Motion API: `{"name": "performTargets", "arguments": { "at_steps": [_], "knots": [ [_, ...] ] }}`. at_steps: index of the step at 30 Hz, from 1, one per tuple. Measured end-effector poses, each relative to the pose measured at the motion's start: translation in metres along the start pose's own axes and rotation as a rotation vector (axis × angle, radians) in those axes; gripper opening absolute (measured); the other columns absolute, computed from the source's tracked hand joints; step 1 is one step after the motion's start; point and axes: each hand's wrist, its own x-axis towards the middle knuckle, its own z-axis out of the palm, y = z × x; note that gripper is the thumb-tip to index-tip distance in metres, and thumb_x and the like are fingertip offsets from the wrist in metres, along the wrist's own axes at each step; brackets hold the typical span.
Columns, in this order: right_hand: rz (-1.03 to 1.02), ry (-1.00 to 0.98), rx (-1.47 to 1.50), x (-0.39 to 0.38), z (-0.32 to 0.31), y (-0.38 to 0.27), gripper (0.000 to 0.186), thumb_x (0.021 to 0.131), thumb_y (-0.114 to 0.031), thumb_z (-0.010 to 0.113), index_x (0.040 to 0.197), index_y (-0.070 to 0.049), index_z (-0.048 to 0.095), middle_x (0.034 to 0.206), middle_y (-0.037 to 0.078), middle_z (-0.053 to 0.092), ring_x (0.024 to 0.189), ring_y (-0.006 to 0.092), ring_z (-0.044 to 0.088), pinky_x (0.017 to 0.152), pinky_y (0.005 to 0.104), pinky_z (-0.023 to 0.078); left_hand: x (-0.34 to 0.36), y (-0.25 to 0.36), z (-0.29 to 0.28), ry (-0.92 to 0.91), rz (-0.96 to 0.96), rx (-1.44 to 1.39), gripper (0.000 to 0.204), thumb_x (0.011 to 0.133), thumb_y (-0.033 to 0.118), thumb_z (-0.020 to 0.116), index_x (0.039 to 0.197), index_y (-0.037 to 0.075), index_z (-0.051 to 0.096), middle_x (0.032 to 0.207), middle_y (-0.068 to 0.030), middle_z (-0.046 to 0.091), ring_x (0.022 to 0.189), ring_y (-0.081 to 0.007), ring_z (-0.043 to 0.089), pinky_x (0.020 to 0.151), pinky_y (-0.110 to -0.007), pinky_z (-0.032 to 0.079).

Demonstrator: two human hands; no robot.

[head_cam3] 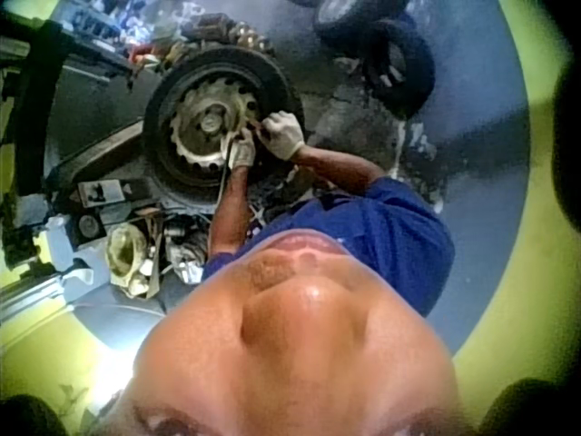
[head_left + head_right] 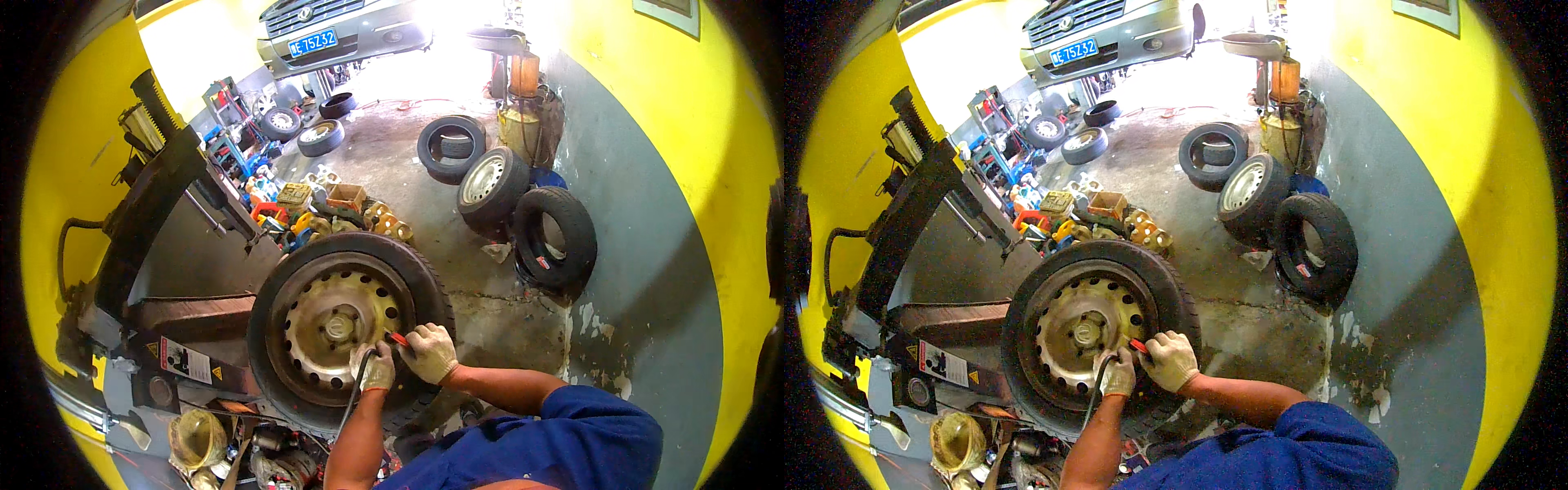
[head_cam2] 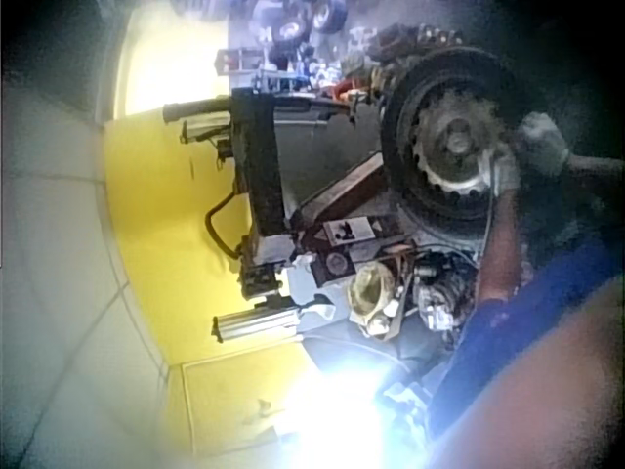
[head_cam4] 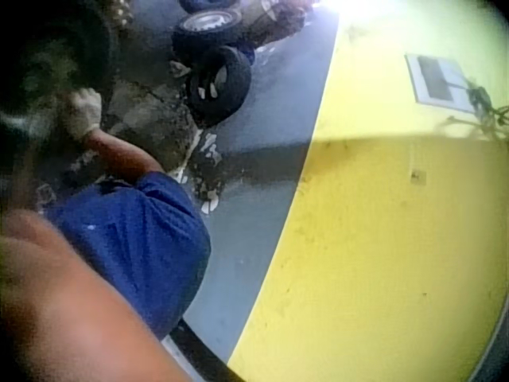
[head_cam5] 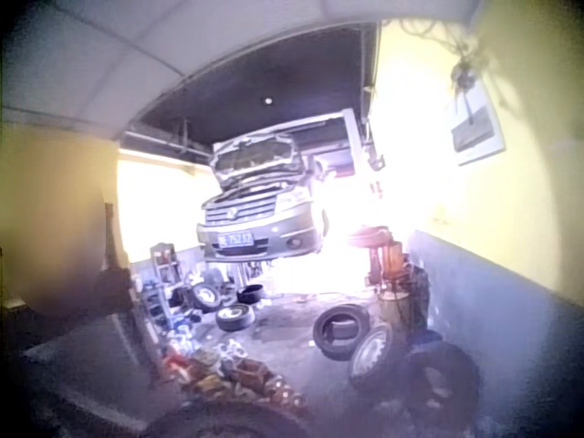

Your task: The person uses a red-handled tool to repeatedly pry and scrape the bead of a tire mounted on a rim. They then remove the tire from the machine and place it on the floor.

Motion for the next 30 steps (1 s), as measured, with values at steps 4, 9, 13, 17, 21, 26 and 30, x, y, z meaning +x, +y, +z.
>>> {"name": "performTargets", "arguments": {
  "at_steps": [4,9,13,17,21,26,30],
  "knots": [
    [0.001,0.000,0.002,0.000,-0.001,0.000,0.022,0.082,-0.027,0.076,0.079,-0.009,0.064,0.079,0.009,0.063,0.078,0.0318,0.063,0.071,0.0456,0.048,0.000,0.003,-0.005,-0.052,0.055,0.073,0.026,0.093,0.022,0.055,0.077,0.005,0.068,0.079,-0.0166,0.068,0.084,-0.0366,0.064,0.081,-0.051,0.049],
    [0.003,0.007,-0.016,-0.004,0.002,0.007,0.022,0.082,-0.028,0.076,0.078,-0.009,0.064,0.079,0.009,0.063,0.078,0.0311,0.063,0.071,0.0455,0.048,0.010,0.025,-0.029,-0.176,-0.110,-0.047,0.024,0.095,0.020,0.054,0.087,0.002,0.068,0.088,-0.0190,0.070,0.088,-0.0391,0.064,0.082,-0.052,0.047],
    [0.013,0.002,0.002,-0.004,-0.001,0.003,0.022,0.083,-0.030,0.076,0.081,-0.009,0.067,0.080,0.009,0.063,0.081,0.0304,0.063,0.073,0.0450,0.048,0.007,0.015,-0.021,-0.100,-0.070,-0.111,0.036,0.099,0.027,0.051,0.084,-0.001,0.068,0.085,-0.0222,0.069,0.084,-0.0434,0.064,0.077,-0.050,0.049],
    [0.029,-0.005,0.017,-0.005,-0.006,0.002,0.021,0.083,-0.031,0.075,0.085,-0.010,0.069,0.085,0.008,0.065,0.084,0.0294,0.064,0.076,0.0439,0.049,0.004,0.010,-0.004,-0.104,-0.300,-0.223,0.039,0.098,0.028,0.052,0.072,0.003,0.067,0.078,-0.0206,0.069,0.082,-0.0412,0.065,0.080,-0.050,0.047],
    [0.034,0.009,0.017,-0.008,-0.007,0.009,0.020,0.083,-0.030,0.074,0.082,-0.011,0.068,0.085,0.007,0.066,0.084,0.0290,0.064,0.077,0.0433,0.050,0.011,0.032,-0.018,-0.111,-0.391,-0.309,0.045,0.099,0.032,0.052,0.074,-0.002,0.069,0.084,-0.0234,0.070,0.083,-0.0414,0.066,0.080,-0.051,0.049],
    [0.023,0.021,0.062,-0.008,-0.009,0.002,0.025,0.088,-0.034,0.071,0.082,-0.010,0.067,0.086,0.009,0.066,0.086,0.0295,0.064,0.077,0.0434,0.049,-0.004,-0.019,0.001,-0.294,-0.050,0.022,0.036,0.100,0.018,0.052,0.129,-0.002,0.057,0.101,-0.0285,0.071,0.094,-0.0438,0.068,0.084,-0.050,0.053],
    [0.019,0.037,0.078,-0.011,-0.007,0.008,0.022,0.084,-0.031,0.074,0.083,-0.011,0.068,0.086,0.008,0.066,0.086,0.0287,0.065,0.077,0.0423,0.049,-0.009,-0.047,0.034,-0.239,0.045,0.034,0.035,0.099,0.016,0.052,0.130,-0.002,0.053,0.094,-0.0277,0.071,0.090,-0.0449,0.068,0.081,-0.051,0.053]
  ]
}}
